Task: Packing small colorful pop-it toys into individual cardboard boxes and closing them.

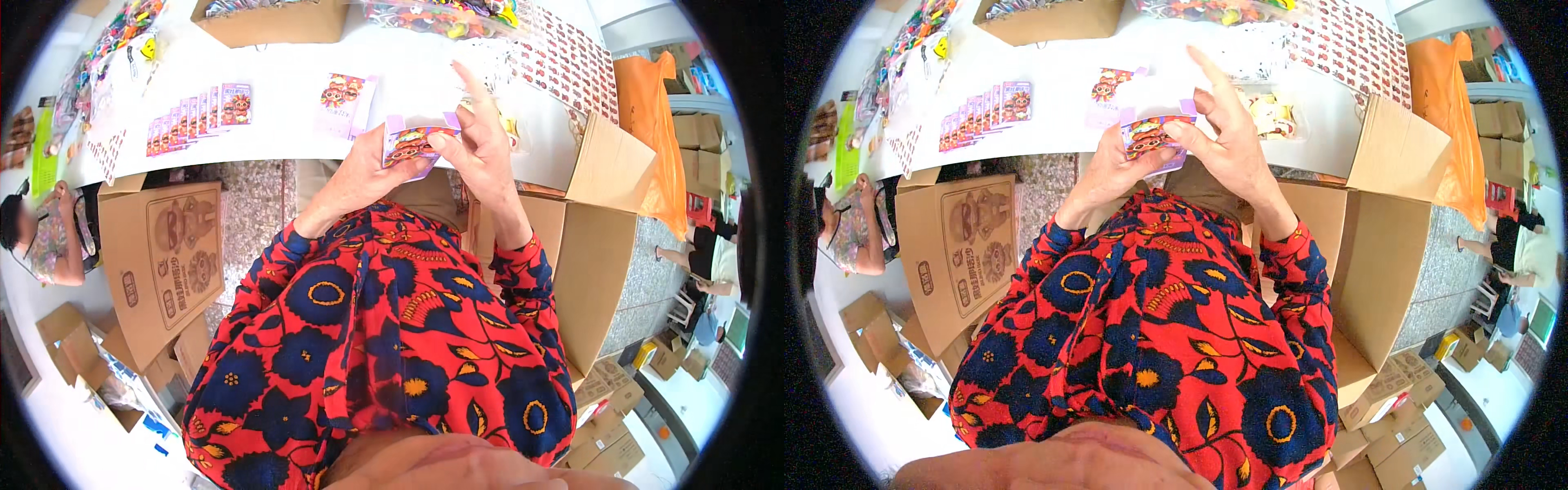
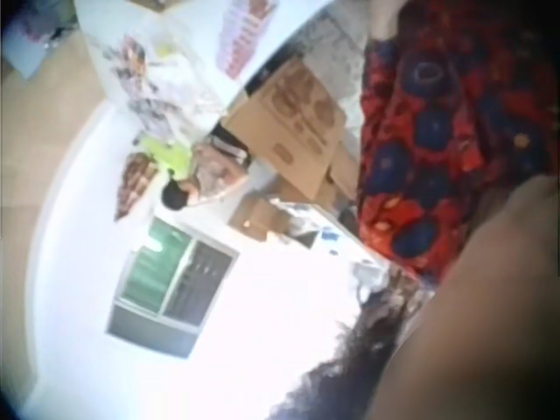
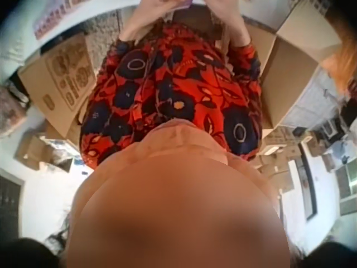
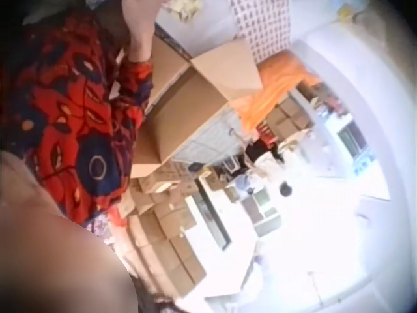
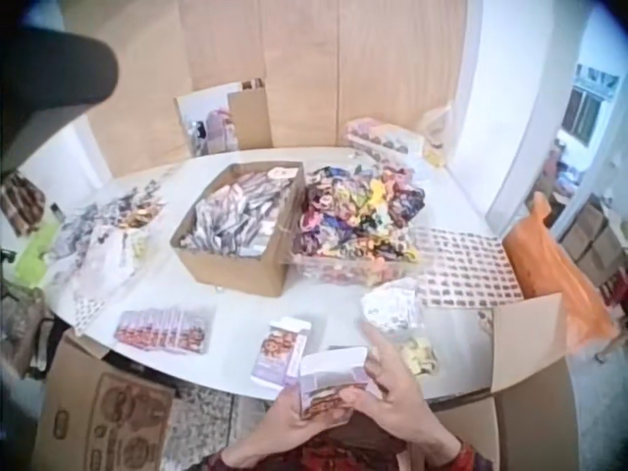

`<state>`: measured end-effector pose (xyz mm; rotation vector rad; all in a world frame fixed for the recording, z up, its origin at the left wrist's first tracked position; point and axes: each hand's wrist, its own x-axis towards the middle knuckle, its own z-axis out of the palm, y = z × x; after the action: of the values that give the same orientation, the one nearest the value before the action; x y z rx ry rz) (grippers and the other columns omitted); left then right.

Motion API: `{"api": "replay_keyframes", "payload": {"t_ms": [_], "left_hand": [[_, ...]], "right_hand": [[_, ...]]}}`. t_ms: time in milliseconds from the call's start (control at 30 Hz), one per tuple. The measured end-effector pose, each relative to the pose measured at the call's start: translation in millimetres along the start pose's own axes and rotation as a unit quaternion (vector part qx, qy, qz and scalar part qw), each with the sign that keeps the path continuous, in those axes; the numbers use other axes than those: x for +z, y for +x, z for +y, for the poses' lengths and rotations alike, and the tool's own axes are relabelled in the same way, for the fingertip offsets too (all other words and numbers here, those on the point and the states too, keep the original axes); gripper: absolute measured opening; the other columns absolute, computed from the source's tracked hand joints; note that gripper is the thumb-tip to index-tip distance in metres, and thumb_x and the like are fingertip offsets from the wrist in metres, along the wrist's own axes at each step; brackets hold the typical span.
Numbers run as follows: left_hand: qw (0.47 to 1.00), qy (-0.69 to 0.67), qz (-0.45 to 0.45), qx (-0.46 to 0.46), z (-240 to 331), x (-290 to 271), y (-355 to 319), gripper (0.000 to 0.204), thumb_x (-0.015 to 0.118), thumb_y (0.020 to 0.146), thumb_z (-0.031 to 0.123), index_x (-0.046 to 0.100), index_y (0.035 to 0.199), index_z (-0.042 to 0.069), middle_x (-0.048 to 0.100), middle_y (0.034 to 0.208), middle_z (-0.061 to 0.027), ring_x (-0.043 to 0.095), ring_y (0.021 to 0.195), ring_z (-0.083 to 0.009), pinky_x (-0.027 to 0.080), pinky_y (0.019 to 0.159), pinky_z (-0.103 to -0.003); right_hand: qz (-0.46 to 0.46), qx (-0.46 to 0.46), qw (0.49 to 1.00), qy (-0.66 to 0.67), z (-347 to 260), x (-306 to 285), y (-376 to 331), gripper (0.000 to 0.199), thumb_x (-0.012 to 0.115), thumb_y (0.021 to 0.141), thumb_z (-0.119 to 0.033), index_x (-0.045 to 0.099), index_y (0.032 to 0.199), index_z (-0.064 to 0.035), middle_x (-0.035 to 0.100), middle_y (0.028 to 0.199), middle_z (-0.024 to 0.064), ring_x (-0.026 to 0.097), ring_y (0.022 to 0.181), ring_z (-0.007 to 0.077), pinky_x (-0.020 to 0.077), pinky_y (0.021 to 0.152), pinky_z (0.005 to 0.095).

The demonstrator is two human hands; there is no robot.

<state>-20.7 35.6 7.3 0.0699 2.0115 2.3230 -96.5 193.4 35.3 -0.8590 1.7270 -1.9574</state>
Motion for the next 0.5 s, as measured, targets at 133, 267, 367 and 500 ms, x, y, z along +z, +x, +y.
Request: {"api": "replay_keyframes", "payload": {"t_ms": [133, 267, 367, 500], "left_hand": [[0.999, 0.038, 0.005, 0.025, -1, -1, 1, 0.036, 0.064, 0.085, 0.01, 0.053, 0.119, 0.001, 0.063, 0.102, -0.0048, 0.057, 0.092, -0.0109, 0.048, 0.081, -0.027], [0.999, 0.019, -0.004, 0.025, -3, 0, 0, 0.036, 0.064, 0.085, 0.01, 0.053, 0.118, 0.001, 0.063, 0.101, -0.0046, 0.057, 0.092, -0.0109, 0.048, 0.081, -0.027], [1.0, 0.0, -0.023, 0.007, 1, -1, -2, 0.036, 0.064, 0.084, 0.01, 0.053, 0.117, 0.001, 0.063, 0.1, -0.0046, 0.057, 0.091, -0.0109, 0.048, 0.08, -0.028], [0.999, 0.016, -0.028, 0.008, 0, 0, -5, 0.035, 0.065, 0.083, 0.01, 0.054, 0.116, 0.001, 0.063, 0.099, -0.0045, 0.057, 0.089, -0.0109, 0.048, 0.081, -0.028]], "right_hand": [[-0.036, 0.006, 0.999, -0.015, 9, -9, -3, 0.049, 0.059, 0.087, -0.004, 0.04, 0.132, 0.0008, 0.055, 0.119, 0.0092, 0.051, 0.111, 0.0168, 0.0419, 0.093, 0.0288], [-0.041, 0.011, 0.998, -0.052, 13, -12, -4, 0.041, 0.06, 0.086, -0.003, 0.046, 0.125, 0.0021, 0.055, 0.118, 0.0078, 0.052, 0.108, 0.0138, 0.0429, 0.09, 0.0279], [-0.045, 0.007, 0.999, 0.006, 8, -12, -3, 0.041, 0.06, 0.086, -0.002, 0.046, 0.124, 0.0022, 0.056, 0.116, 0.0075, 0.053, 0.106, 0.0127, 0.0436, 0.089, 0.0278], [-0.05, 0.025, 0.998, 0.018, 1, -13, -1, 0.038, 0.061, 0.086, -0.002, 0.049, 0.122, 0.0024, 0.06, 0.109, 0.0067, 0.056, 0.1, 0.0129, 0.0461, 0.086, 0.0274]]}}
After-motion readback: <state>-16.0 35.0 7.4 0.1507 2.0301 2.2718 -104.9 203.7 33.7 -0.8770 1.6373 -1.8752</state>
